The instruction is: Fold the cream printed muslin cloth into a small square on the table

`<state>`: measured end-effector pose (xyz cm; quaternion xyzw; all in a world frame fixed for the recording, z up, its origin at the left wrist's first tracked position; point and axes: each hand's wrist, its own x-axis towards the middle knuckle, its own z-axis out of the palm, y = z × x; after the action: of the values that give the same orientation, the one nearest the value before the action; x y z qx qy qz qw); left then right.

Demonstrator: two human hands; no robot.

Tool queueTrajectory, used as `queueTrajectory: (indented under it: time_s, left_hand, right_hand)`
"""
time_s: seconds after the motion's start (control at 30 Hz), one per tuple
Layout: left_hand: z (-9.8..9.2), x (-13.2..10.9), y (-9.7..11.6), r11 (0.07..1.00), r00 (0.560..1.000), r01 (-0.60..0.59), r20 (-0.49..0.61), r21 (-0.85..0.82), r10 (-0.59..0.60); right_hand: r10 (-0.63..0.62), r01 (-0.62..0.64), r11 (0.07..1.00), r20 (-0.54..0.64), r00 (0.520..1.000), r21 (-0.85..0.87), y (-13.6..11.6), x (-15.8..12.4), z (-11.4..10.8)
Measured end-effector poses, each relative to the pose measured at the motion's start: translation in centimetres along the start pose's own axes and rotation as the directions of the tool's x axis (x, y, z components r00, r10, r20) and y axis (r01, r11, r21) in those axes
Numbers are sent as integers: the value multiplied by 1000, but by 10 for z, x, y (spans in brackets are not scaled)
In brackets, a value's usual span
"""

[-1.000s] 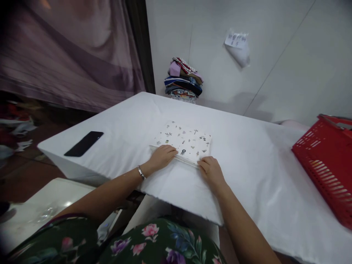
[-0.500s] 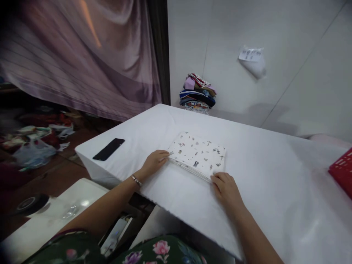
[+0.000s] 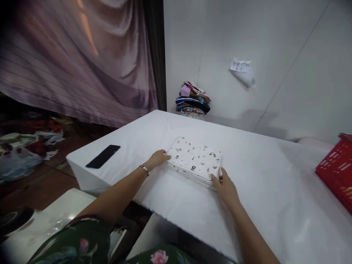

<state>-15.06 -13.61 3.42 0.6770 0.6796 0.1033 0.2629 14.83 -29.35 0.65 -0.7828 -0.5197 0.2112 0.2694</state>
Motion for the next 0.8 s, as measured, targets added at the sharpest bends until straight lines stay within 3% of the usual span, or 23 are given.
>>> queueTrajectory:
  time_s: [0.17,0.43,0.63,0.8]
  left_hand:
    - [-5,13,5,997,990,69,126,-26,-65]
    - [-9,11,8,981,988,85,144,-176,-60]
    - [-5,-20,4,885,972,120,235,-450,-12]
    - [5,-56,-11,692,925,236,376,-682,56]
  right_hand:
    - [140,-160,977,139,980,141,-10,8,-7]
    - [187,-225,956,201,962,189,-18,15,-6]
    - [142,-193,897,154,978,397,-3,13,-13]
    - [122,-181,933,200,972,311,22,8,-25]
